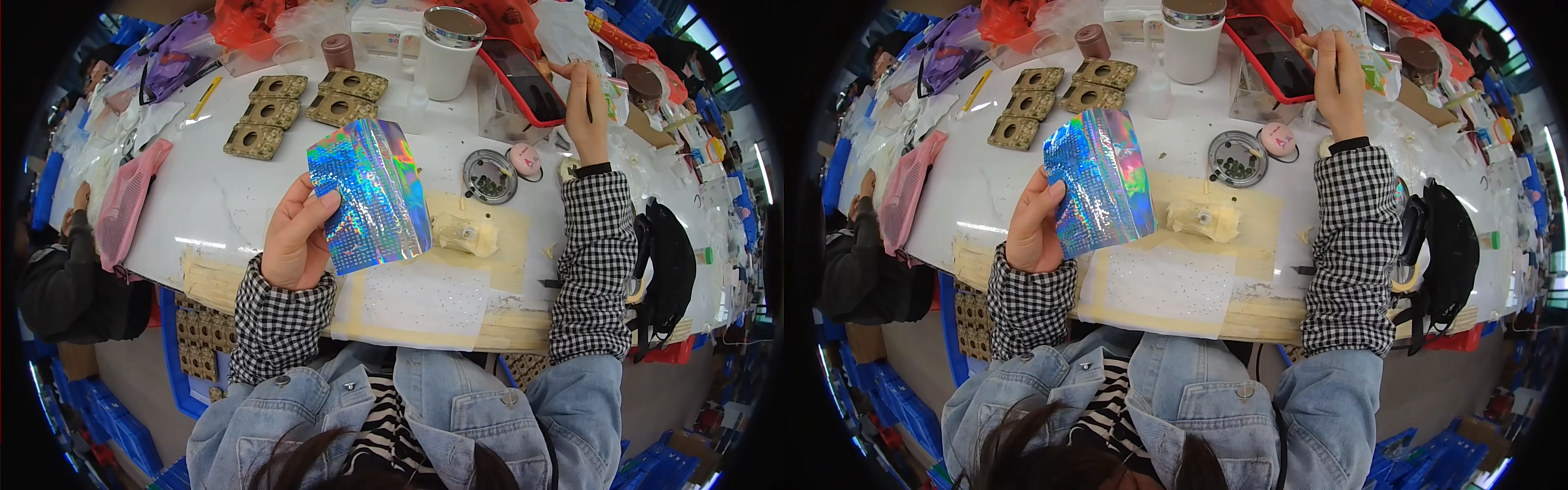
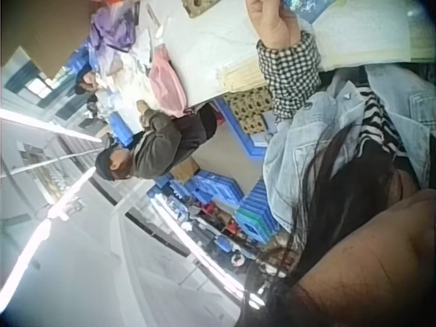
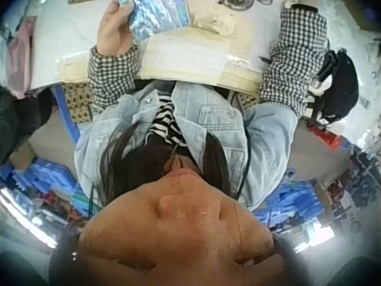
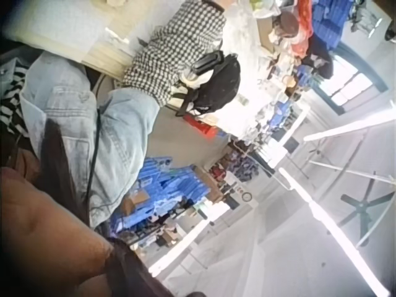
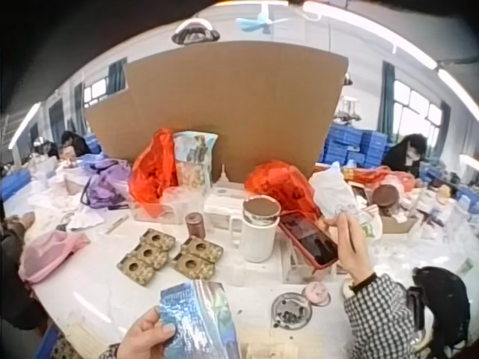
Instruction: Using a thin hand tool to mark or poke holes in small iridescent sheets on a factory worktable.
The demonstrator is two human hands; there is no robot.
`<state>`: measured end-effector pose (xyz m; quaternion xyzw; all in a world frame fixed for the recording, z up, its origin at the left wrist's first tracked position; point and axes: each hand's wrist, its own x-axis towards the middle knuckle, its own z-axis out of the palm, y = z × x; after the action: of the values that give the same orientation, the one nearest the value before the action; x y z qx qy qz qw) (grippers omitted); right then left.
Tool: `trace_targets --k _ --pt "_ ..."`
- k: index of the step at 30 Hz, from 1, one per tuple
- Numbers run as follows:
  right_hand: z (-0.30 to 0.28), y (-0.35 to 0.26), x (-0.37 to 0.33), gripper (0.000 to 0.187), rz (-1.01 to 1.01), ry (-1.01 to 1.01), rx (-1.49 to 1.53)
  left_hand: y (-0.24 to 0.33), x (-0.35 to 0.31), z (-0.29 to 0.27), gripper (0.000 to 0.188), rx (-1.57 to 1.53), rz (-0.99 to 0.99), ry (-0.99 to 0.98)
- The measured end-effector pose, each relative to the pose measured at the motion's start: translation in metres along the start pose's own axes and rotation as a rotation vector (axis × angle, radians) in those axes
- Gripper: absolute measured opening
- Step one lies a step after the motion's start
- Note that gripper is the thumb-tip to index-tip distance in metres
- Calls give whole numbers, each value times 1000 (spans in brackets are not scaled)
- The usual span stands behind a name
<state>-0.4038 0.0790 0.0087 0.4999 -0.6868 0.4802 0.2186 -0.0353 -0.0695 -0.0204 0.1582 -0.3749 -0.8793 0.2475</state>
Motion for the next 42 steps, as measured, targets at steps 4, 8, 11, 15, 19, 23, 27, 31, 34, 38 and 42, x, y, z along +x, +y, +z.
trace_targets --k 4,8,11,15,19,23,27,31,34,38,42 --pt "-6 -8 7 39 31 16 55 0 0 0 33 0 -2 3" --pt "-22 -39 23 42 -81 97 74 0 0 -4 33 9 -16 2" --pt "-46 -80 35 48 32 139 135 -2 5 -3 33 -24 -45 -33" --pt "-70 -126 36 60 -105 5 52 0 0 -2 32 -7 -41 -53" --pt "-95 -185 12 72 -209 -153 -209 9 -15 8 32 54 3 -47" --pt "-116 -222 -44 78 -296 -302 -135 10 -34 14 31 128 23 -67" --pt "-95 -245 -94 83 -341 -400 189 11 -51 18 31 169 15 -96" --pt "-51 -258 -130 82 -149 -507 335 3 -68 16 28 184 -8 -81" --pt "-28 -270 -140 69 -34 -475 373 0 -77 16 25 207 -23 -79" --pt "-10 -280 -152 56 72 -396 325 -4 -82 12 21 193 -15 -57" --pt "-11 -276 -148 42 -29 -433 238 -7 -80 11 15 158 -28 -30"
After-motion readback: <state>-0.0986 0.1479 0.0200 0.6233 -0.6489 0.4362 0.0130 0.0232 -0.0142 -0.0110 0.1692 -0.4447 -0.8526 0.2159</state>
